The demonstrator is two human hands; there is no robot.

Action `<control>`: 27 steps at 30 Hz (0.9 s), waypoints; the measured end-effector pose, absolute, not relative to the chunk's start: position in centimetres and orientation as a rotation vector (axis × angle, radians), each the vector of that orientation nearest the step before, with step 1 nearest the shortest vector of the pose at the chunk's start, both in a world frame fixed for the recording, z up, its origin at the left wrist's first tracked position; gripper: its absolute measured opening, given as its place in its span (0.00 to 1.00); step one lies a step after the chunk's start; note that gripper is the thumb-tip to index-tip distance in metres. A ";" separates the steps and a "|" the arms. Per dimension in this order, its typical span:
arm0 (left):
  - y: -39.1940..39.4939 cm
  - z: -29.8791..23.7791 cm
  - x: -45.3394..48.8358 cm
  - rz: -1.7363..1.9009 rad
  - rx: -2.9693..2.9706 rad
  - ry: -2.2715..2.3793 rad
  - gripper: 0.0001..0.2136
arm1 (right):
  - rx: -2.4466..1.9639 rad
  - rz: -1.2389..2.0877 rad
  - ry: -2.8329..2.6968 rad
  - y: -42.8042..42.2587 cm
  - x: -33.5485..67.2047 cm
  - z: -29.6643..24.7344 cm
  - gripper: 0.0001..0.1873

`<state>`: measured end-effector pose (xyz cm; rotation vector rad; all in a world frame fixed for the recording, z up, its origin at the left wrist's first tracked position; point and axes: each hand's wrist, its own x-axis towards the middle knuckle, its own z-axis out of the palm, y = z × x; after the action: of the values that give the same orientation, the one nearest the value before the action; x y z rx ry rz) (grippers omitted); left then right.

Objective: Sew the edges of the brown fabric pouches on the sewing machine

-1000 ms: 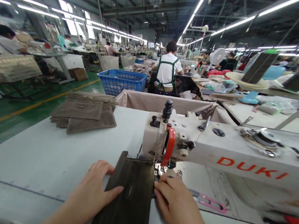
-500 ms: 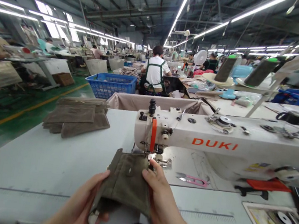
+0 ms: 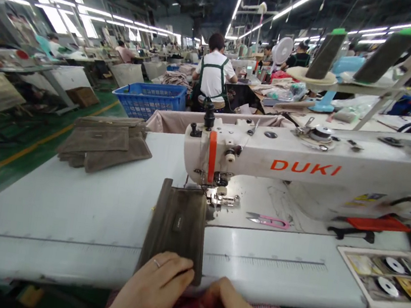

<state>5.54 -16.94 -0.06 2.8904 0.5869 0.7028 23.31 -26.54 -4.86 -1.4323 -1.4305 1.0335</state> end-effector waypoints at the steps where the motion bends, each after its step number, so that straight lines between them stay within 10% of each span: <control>1: -16.9 -0.1 5.5 0.686 2.854 0.607 0.16 | -1.459 0.802 -1.602 -26.6 23.9 -4.6 0.05; 7: -16.5 0.6 5.1 0.675 2.682 0.670 0.13 | -1.259 0.062 -1.931 -24.5 24.7 -3.8 0.10; 27: -17.4 -0.8 5.5 0.754 2.886 0.626 0.16 | -1.152 -0.122 -1.990 -23.6 24.8 -3.9 0.14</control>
<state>5.55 -17.39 -0.82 2.8863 0.6263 0.7540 24.80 -23.57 -3.90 -1.1517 -1.9895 -0.1222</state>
